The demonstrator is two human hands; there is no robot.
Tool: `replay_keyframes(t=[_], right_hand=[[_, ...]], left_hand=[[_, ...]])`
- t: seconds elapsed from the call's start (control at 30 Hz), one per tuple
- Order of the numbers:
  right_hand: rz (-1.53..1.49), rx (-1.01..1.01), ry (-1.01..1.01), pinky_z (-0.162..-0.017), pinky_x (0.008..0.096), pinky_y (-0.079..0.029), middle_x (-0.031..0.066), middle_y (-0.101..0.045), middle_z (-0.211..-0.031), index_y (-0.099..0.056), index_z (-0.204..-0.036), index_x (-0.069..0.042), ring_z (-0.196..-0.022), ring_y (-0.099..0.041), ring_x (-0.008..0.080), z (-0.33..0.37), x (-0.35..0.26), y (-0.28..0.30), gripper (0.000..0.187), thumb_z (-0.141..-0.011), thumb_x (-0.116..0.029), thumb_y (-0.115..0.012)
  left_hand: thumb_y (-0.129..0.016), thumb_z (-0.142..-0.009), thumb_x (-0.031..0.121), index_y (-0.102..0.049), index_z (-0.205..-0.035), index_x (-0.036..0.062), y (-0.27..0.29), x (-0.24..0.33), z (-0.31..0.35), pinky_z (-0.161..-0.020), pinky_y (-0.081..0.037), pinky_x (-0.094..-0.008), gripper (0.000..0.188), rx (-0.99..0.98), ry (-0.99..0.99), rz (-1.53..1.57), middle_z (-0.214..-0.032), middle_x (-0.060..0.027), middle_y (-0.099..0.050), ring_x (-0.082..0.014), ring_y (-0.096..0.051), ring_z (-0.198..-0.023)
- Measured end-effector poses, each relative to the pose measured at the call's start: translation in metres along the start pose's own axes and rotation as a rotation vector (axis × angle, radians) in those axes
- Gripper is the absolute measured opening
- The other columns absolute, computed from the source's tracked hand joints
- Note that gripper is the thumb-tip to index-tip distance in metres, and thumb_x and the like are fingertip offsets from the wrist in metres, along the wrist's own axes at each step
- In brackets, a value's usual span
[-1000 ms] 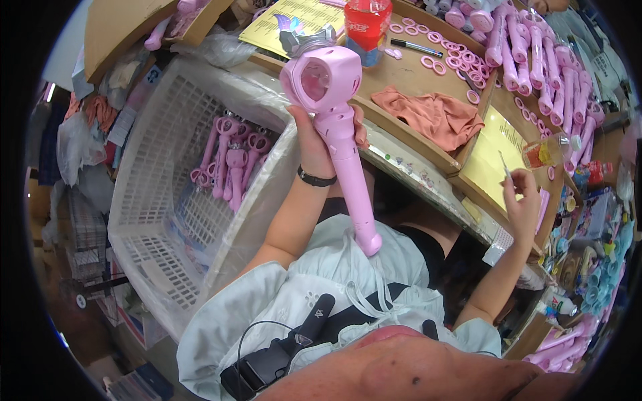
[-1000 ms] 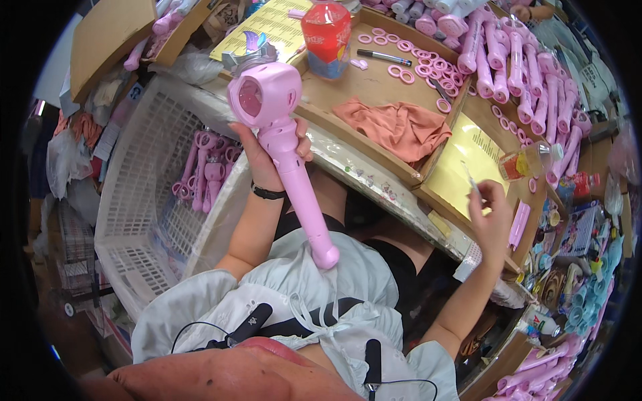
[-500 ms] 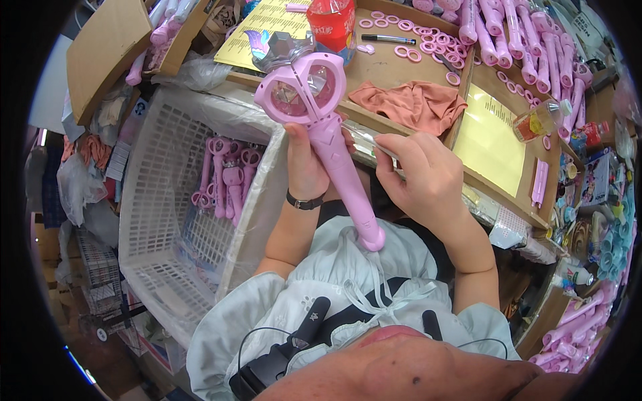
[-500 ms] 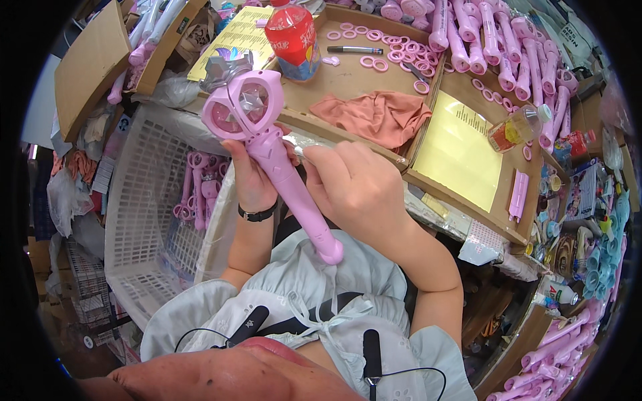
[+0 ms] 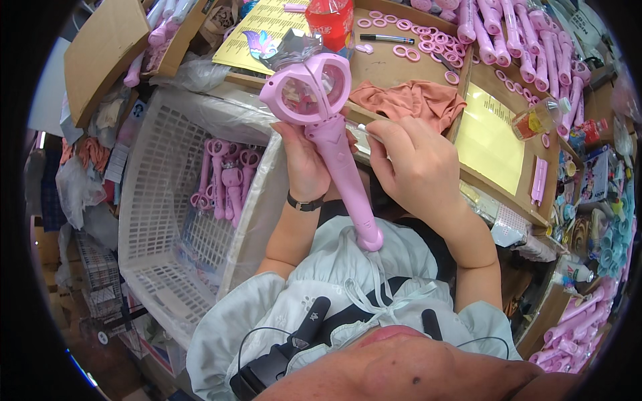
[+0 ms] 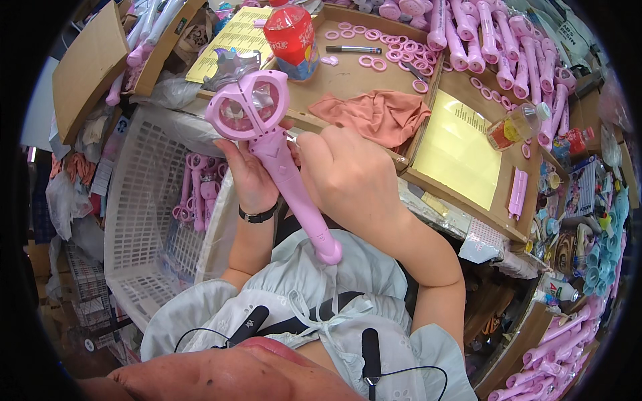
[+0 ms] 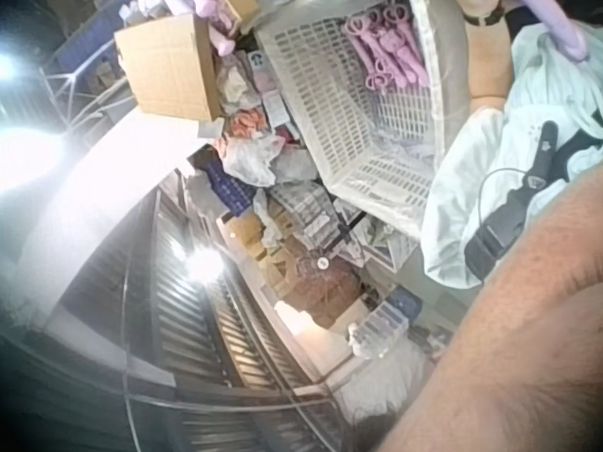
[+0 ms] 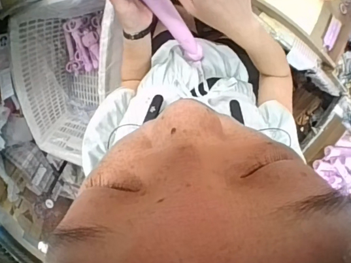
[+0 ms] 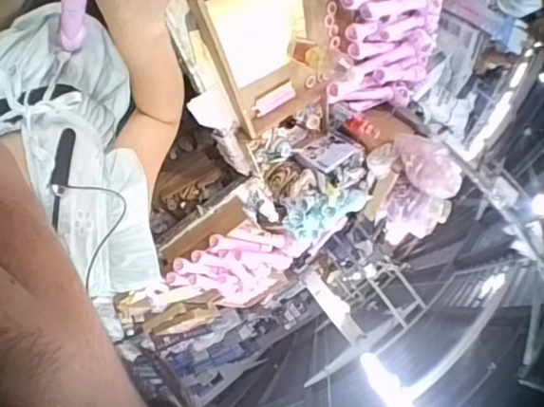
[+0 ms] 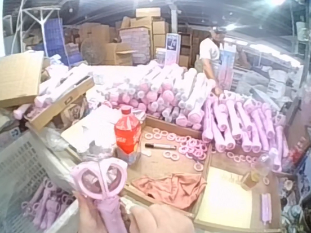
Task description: The person assembles pink bubble maker wands by inserting a small white stick into the top of each wand, wiping the wand with a cloth, and placing it into a white basket. The person repeats this process for several wands.
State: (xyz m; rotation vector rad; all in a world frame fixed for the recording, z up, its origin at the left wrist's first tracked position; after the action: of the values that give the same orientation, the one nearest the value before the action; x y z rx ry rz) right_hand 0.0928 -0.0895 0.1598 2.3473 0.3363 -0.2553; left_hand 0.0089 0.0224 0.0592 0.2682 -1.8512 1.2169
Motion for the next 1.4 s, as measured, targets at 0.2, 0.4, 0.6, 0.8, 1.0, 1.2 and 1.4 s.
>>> replay_keyframes(t=[0.2, 0.4, 0.6, 0.8, 1.0, 1.2, 1.4], right_hand=[[-0.014, 0.068, 0.028, -0.049, 0.0340, -0.042, 0.0070, -0.045, -0.063, -0.052, -0.077, -0.005, -0.057, -0.052, 0.0234, -0.003, 0.005, -0.004, 0.011, -0.069, -0.003, -0.060], [0.019, 0.046, 0.005, -0.050, 0.0342, -0.042, 0.0072, -0.045, -0.063, -0.049, -0.074, -0.005, -0.058, -0.052, 0.0238, 0.004, 0.006, -0.006, 0.010, -0.069, -0.003, -0.058], [-0.028, -0.028, -0.069, -0.054, 0.0338, -0.045, 0.0094, -0.053, -0.068, -0.054, -0.080, -0.004, -0.062, -0.056, 0.0258, 0.013, 0.012, -0.006, 0.009, -0.073, -0.005, -0.060], [-0.311, -0.073, -0.349, -0.060, 0.0348, -0.048, 0.0129, -0.061, -0.071, -0.061, -0.082, -0.002, -0.068, -0.062, 0.0272, 0.029, 0.037, -0.021, 0.012, -0.081, -0.014, -0.062], [-0.676, -0.280, -0.737, -0.059, 0.0336, -0.047, 0.0150, -0.060, -0.066, -0.064, -0.084, -0.002, -0.067, -0.062, 0.0278, 0.058, 0.067, -0.056, 0.019, -0.086, -0.020, -0.058], [-0.497, -0.221, -0.574, -0.058, 0.0243, -0.044, 0.0049, -0.062, -0.070, -0.063, -0.087, 0.001, -0.062, -0.054, 0.0096, 0.058, 0.057, -0.048, 0.019, -0.088, -0.016, -0.056], [-0.657, -0.365, -0.731, -0.063, 0.0258, -0.046, 0.0057, -0.064, -0.075, -0.063, -0.091, 0.000, -0.070, -0.057, 0.0077, 0.075, 0.064, -0.063, 0.019, -0.089, -0.017, -0.055]], left_hand=[[-0.021, -0.087, 0.068, -0.040, -0.121, 0.0042, 0.003, -0.001, 0.001, -0.060, -0.050, -0.0303, 0.075, 0.003, -0.022, -0.076, -0.092, -0.0080, -0.057, -0.0166, -0.059, -0.071], [-0.030, -0.090, 0.062, -0.027, -0.129, 0.0068, 0.013, -0.004, 0.003, -0.058, -0.050, -0.0277, 0.068, -0.017, -0.076, -0.207, -0.098, -0.0107, -0.054, -0.0168, -0.059, -0.072], [-0.042, -0.091, 0.052, -0.011, -0.138, 0.0080, 0.017, -0.003, 0.009, -0.060, -0.050, -0.0282, 0.071, -0.068, -0.169, -0.279, -0.108, -0.0117, -0.049, -0.0168, -0.058, -0.076], [-0.052, -0.088, 0.050, -0.004, -0.142, 0.0087, 0.030, -0.003, 0.014, -0.076, -0.047, -0.0281, 0.083, -0.026, -0.264, -0.416, -0.125, -0.0092, -0.038, -0.0144, -0.050, -0.098], [-0.057, -0.083, 0.053, -0.010, -0.140, 0.0055, 0.044, -0.011, 0.018, -0.087, -0.041, -0.0268, 0.088, -0.038, -0.263, -0.480, -0.127, -0.0071, -0.038, -0.0137, -0.047, -0.104], [-0.061, -0.080, 0.054, -0.018, -0.138, 0.0017, 0.055, -0.025, 0.021, -0.089, -0.039, -0.0264, 0.089, -0.112, -0.098, -0.472, -0.125, -0.0068, -0.041, -0.0130, -0.047, -0.105], [-0.065, -0.076, 0.055, -0.021, -0.137, 0.0013, 0.046, -0.021, 0.022, -0.092, -0.038, -0.0288, 0.093, -0.096, -0.137, -0.474, -0.127, -0.0078, -0.040, -0.0141, -0.045, -0.111]])
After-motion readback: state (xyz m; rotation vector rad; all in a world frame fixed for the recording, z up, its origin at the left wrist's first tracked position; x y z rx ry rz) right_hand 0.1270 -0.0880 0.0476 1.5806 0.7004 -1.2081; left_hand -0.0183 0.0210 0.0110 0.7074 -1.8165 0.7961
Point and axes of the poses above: each hand's wrist, its own z-axis away from the middle knuckle, its own y-axis out of the back of the hand, x = y × z, the point moved 8 cm from there along -z, towards the middle knuckle
